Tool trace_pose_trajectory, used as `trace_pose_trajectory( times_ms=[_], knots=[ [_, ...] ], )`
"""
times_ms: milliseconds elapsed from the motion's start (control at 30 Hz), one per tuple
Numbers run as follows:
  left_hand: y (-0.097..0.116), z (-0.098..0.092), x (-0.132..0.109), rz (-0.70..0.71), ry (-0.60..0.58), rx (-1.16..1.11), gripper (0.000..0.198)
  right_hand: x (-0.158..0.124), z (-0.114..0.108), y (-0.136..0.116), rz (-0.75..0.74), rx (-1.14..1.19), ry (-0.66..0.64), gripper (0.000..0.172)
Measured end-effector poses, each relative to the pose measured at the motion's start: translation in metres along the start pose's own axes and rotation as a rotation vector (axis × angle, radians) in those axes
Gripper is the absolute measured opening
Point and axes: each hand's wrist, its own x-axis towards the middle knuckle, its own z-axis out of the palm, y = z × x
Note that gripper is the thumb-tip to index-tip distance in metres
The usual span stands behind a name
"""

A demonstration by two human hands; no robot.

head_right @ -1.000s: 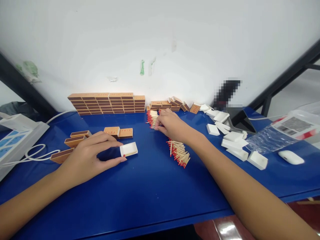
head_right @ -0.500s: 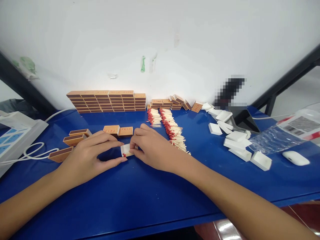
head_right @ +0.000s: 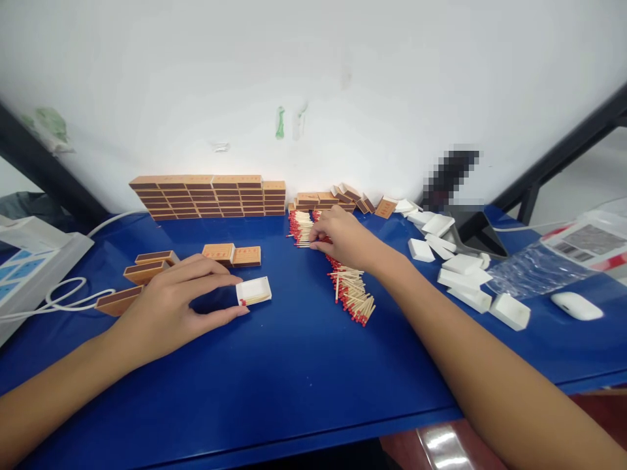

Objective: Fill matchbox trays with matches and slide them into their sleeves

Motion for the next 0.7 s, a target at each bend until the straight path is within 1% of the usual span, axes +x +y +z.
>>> trace_pose_trajectory(
  times_ms=[200, 333, 467, 567, 700],
  knots=[
    [0.000, -0.001, 0.000, -0.008, 0.003, 0.000, 0.022, 0.004, 0.006, -0.008, 0.028, 0.005, -0.008, 0.012],
    [-0.001, -0.001, 0.000, -0.018, -0.013, 0.006, 0.022, 0.006, 0.009, -0.006, 0.009, -0.021, -0.025, 0.015],
    [-0.001, 0.000, 0.000, -0.021, -0.010, 0.007, 0.023, 0.005, 0.010, -0.010, -0.002, -0.036, -0.006, 0.013],
    [-0.002, 0.001, 0.000, -0.023, 0.004, 0.010, 0.022, 0.003, 0.006, -0.025, -0.037, -0.019, 0.026, 0.015],
    [-0.003, 0.001, 0.000, -0.016, 0.022, 0.021, 0.023, -0.003, -0.002, -0.059, -0.114, 0.020, 0.085, 0.015]
  ],
)
